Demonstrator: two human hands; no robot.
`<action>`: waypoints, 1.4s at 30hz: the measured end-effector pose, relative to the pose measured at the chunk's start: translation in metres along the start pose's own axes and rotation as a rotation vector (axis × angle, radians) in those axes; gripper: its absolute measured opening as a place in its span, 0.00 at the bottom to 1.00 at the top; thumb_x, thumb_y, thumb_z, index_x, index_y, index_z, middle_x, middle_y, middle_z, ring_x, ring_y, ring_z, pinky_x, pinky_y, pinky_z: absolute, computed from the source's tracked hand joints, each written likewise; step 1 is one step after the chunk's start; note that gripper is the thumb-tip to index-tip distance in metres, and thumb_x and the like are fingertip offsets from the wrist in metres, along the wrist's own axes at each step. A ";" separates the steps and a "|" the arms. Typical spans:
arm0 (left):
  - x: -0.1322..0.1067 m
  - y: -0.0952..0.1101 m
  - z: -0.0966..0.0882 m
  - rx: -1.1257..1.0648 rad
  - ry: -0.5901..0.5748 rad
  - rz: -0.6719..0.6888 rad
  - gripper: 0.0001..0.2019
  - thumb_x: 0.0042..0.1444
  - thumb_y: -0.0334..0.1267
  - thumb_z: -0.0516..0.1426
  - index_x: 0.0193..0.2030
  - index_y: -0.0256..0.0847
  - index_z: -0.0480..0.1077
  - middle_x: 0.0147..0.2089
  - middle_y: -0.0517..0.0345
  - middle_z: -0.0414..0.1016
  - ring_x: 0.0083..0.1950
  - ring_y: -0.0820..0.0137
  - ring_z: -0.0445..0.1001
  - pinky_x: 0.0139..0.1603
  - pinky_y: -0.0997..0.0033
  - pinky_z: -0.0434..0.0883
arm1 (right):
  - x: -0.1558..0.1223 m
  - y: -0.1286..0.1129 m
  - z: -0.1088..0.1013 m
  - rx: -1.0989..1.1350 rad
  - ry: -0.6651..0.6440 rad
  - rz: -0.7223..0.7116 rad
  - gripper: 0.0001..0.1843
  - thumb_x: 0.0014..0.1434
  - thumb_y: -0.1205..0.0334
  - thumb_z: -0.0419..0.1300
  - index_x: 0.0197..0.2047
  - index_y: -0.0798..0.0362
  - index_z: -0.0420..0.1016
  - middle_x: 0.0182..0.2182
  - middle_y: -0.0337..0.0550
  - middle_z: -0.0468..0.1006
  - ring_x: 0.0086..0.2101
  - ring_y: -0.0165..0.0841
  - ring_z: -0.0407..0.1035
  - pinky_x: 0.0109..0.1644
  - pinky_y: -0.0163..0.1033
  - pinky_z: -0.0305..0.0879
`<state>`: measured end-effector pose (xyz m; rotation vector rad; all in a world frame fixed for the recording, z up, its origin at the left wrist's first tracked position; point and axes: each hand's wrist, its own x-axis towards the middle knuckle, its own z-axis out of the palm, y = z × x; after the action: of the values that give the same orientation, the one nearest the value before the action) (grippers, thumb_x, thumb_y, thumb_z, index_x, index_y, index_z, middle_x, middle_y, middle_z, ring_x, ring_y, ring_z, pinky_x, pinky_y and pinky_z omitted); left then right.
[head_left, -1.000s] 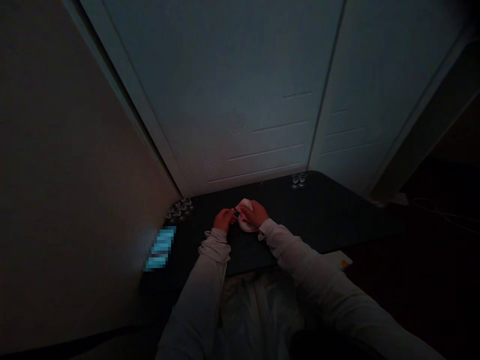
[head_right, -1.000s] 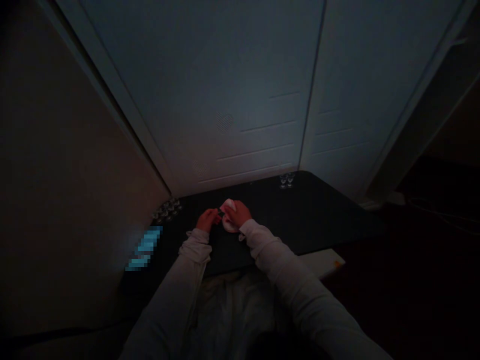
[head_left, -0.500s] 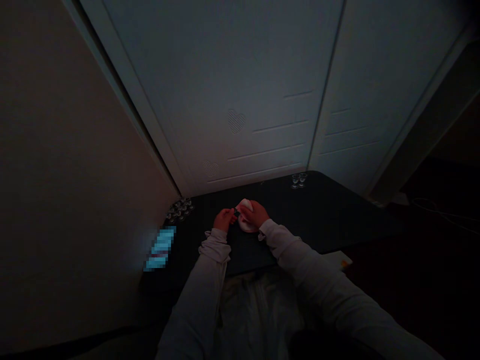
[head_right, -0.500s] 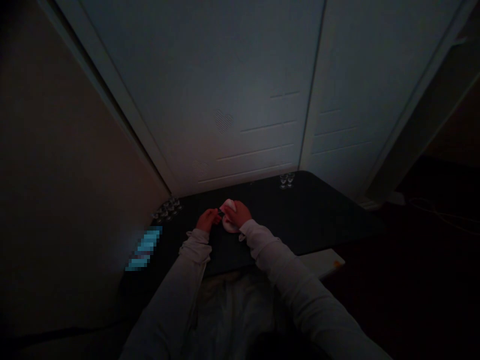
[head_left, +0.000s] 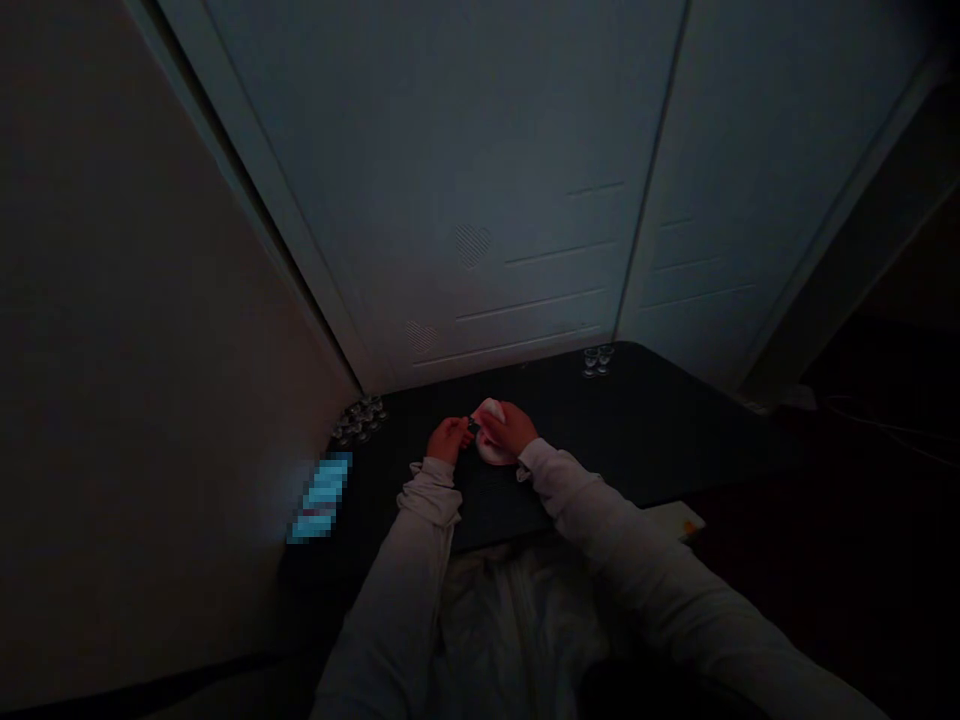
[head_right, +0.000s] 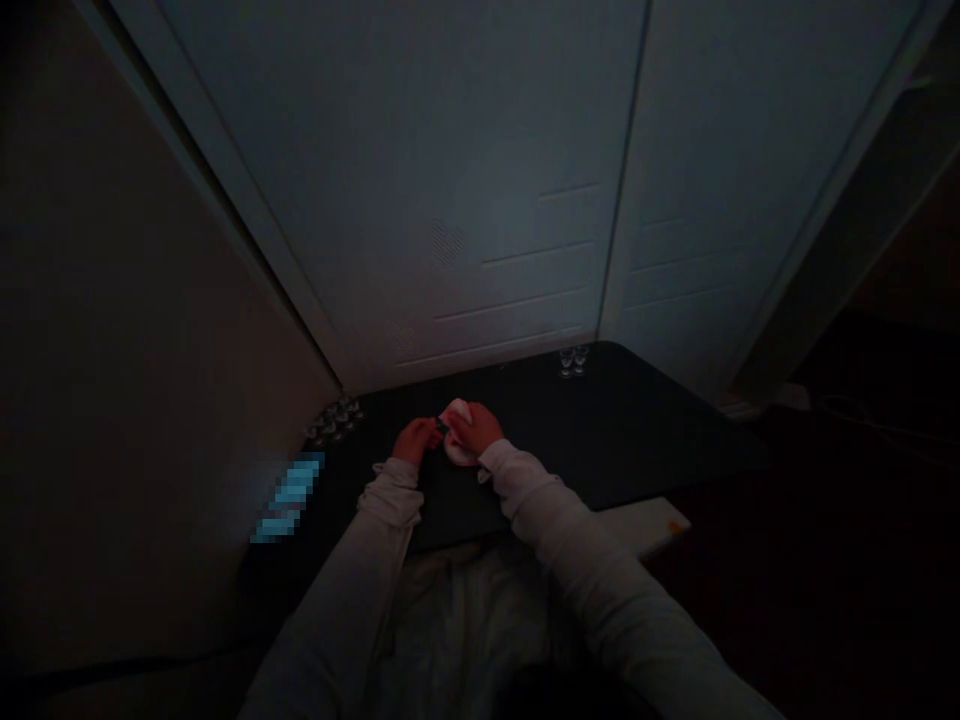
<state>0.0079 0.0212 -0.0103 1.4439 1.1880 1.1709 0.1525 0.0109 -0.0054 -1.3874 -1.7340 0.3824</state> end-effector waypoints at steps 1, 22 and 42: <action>0.000 0.000 0.000 0.003 0.001 -0.002 0.15 0.40 0.48 0.52 0.27 0.35 0.61 0.19 0.61 0.66 0.19 0.79 0.62 0.21 0.76 0.60 | 0.000 0.000 0.000 0.002 0.001 -0.004 0.18 0.50 0.52 0.45 0.30 0.57 0.67 0.27 0.42 0.67 0.29 0.27 0.60 0.32 0.30 0.52; 0.000 0.001 -0.001 -0.001 0.000 -0.024 0.16 0.39 0.49 0.52 0.27 0.36 0.61 0.19 0.61 0.66 0.19 0.78 0.63 0.22 0.75 0.61 | 0.000 -0.003 -0.002 0.061 -0.013 0.037 0.17 0.52 0.56 0.43 0.32 0.57 0.68 0.28 0.42 0.69 0.30 0.27 0.61 0.34 0.30 0.53; 0.000 0.000 0.000 -0.010 0.001 -0.012 0.16 0.39 0.49 0.52 0.27 0.36 0.61 0.19 0.61 0.66 0.19 0.78 0.63 0.21 0.76 0.61 | 0.001 0.001 0.001 0.025 0.000 0.005 0.18 0.52 0.55 0.43 0.33 0.58 0.67 0.29 0.43 0.68 0.31 0.27 0.61 0.34 0.30 0.53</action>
<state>0.0076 0.0213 -0.0102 1.4266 1.1884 1.1683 0.1525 0.0125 -0.0063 -1.3743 -1.7199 0.4054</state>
